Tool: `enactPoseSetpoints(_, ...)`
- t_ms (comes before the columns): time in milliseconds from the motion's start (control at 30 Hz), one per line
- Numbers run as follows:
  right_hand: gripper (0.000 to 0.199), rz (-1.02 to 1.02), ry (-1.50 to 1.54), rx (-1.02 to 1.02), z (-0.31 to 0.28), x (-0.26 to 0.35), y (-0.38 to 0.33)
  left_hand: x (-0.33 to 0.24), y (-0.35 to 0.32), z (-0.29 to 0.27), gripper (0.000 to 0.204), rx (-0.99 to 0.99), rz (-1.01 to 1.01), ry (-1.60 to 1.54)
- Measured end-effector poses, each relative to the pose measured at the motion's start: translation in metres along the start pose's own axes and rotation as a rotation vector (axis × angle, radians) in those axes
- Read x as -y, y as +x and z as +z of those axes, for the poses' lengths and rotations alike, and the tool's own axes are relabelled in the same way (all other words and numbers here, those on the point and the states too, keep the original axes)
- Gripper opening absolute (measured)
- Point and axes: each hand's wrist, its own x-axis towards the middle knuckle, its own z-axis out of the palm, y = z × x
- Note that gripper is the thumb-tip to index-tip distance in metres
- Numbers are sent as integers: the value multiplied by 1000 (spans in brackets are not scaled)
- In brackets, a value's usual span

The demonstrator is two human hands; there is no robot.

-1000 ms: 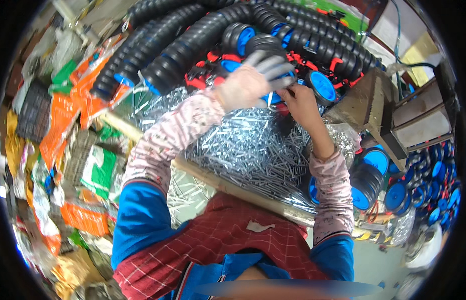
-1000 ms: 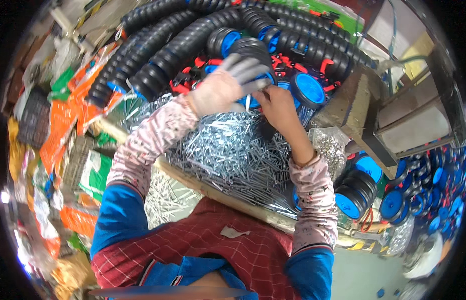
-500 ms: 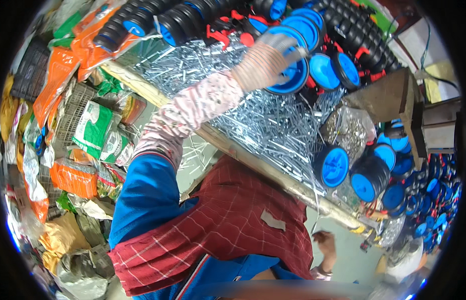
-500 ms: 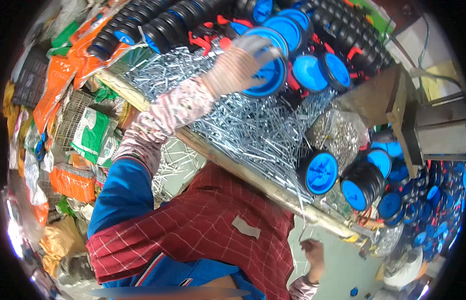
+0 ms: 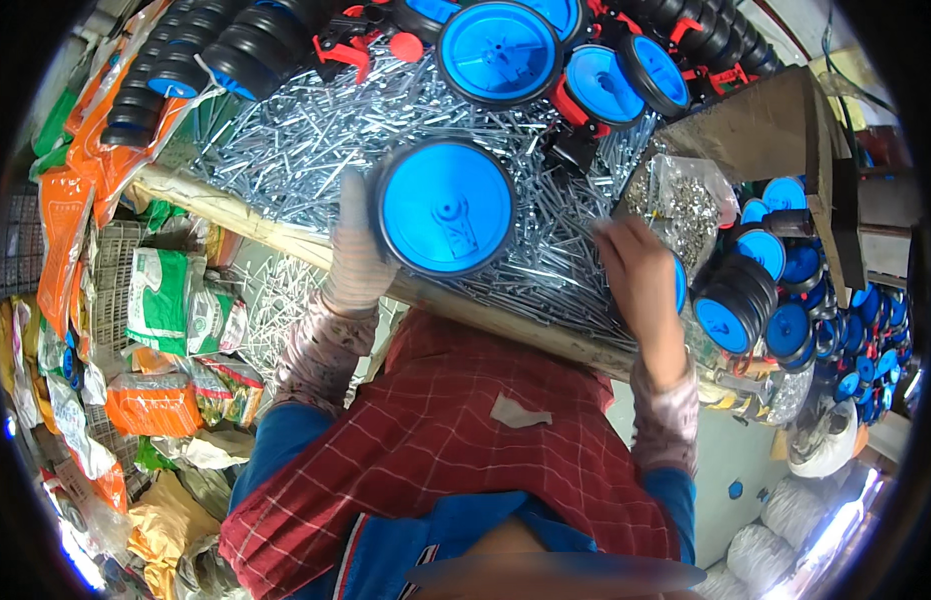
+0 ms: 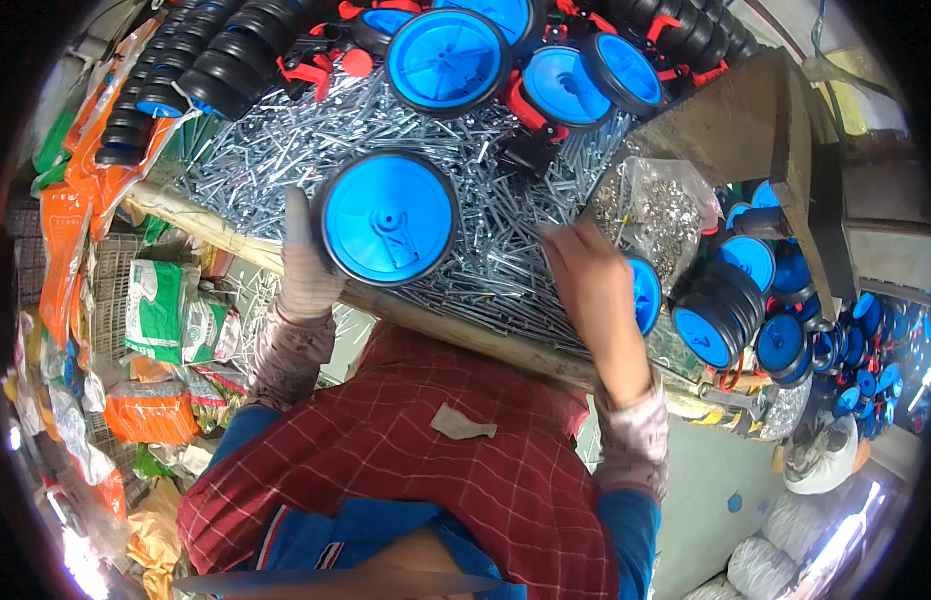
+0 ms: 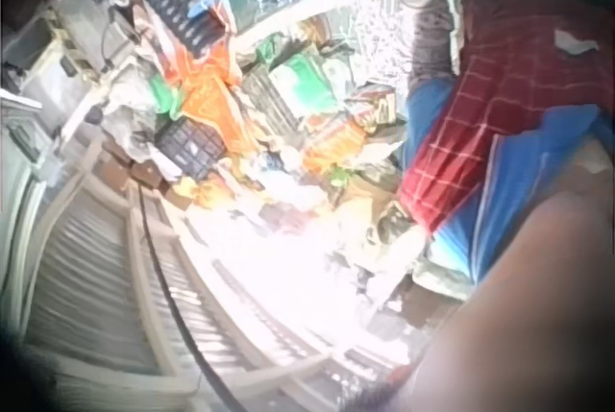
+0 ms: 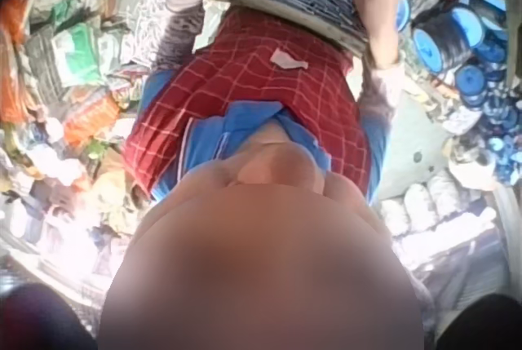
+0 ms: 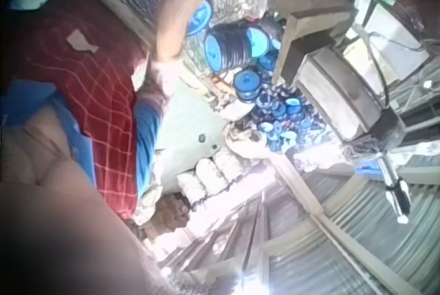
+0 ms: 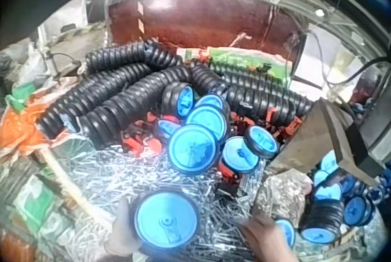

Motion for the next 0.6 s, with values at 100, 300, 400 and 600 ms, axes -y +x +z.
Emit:
enactPoseSetpoints(100,15,-163,-211,-24,42,-14,54,5,-11,-10,63,-7,4,207)
enactPoseSetpoints(300,16,-440,-248,46,59,-36,79,11,-41,-18,35,4,37,773)
enactPoseSetpoints(400,17,-507,-122,-57,53,-31,69,17,-55,-3,37,34,-35,664)
enactPoseSetpoints(600,15,-15,506,20,-2,18,15,35,-50,30,63,-1,74,334)
